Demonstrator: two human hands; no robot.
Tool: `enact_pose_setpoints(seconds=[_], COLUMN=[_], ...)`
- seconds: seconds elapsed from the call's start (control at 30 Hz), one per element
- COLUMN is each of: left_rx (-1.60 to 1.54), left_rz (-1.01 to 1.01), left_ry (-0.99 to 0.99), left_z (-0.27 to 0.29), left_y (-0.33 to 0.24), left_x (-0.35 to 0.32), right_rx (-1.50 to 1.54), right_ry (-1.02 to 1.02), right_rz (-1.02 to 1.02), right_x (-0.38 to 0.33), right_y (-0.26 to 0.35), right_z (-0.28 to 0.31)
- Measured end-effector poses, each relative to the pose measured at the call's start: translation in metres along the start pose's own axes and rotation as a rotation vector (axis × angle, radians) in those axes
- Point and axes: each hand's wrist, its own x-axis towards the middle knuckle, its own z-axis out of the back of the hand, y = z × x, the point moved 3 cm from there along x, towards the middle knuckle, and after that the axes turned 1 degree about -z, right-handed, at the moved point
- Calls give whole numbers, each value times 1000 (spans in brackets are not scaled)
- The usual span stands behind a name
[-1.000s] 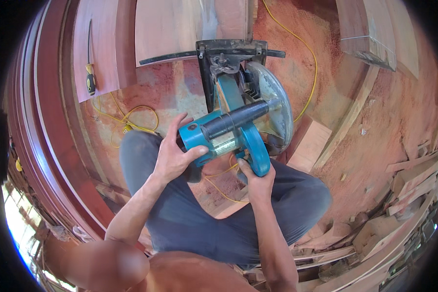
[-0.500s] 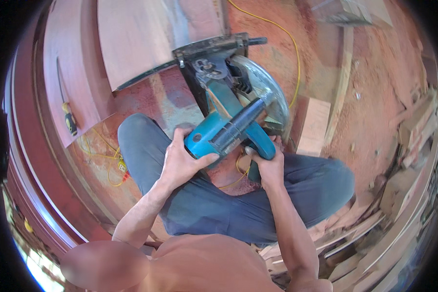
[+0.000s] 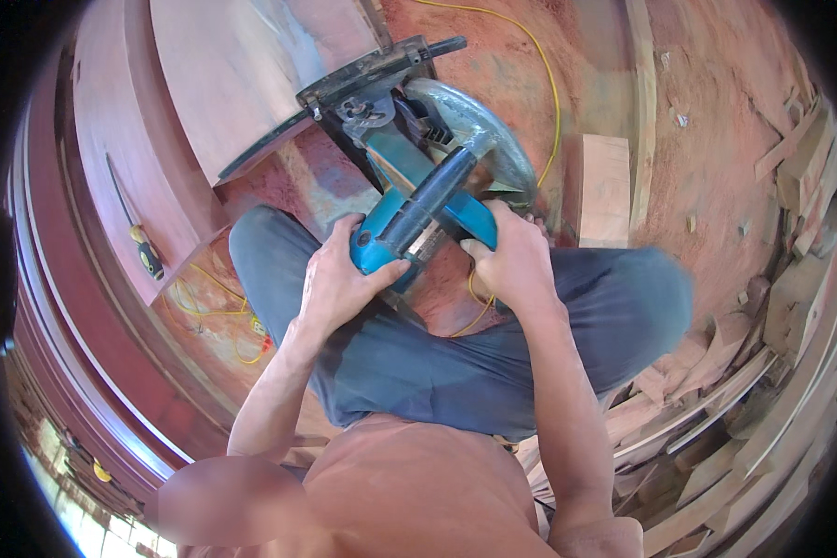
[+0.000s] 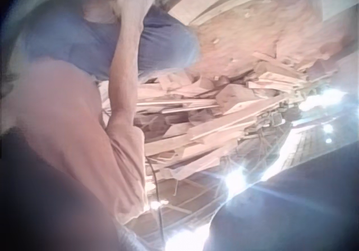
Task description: The person adjusts the blade guard and depth settings on a teal circular saw using a screwdriver. They then reposition the saw on a wooden plank and make a cut, followed by further adjustments to the blade guard.
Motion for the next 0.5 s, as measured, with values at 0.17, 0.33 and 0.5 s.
enact_pose_setpoints(seconds=[0.17, 0.33, 0.5], left_rx=[47, 63, 67], left_rz=[8, 18, -35], left_ry=[6, 26, -56], left_z=[-2, -1, -5], left_y=[-2, -6, -8], left_x=[-3, -2, -7], right_rx=[-281, -164, -148], right_ry=[-15, -113, -124], right_rz=[36, 155, 183], right_x=[0, 3, -6], right_y=[41, 60, 72], right_z=[12, 27, 44])
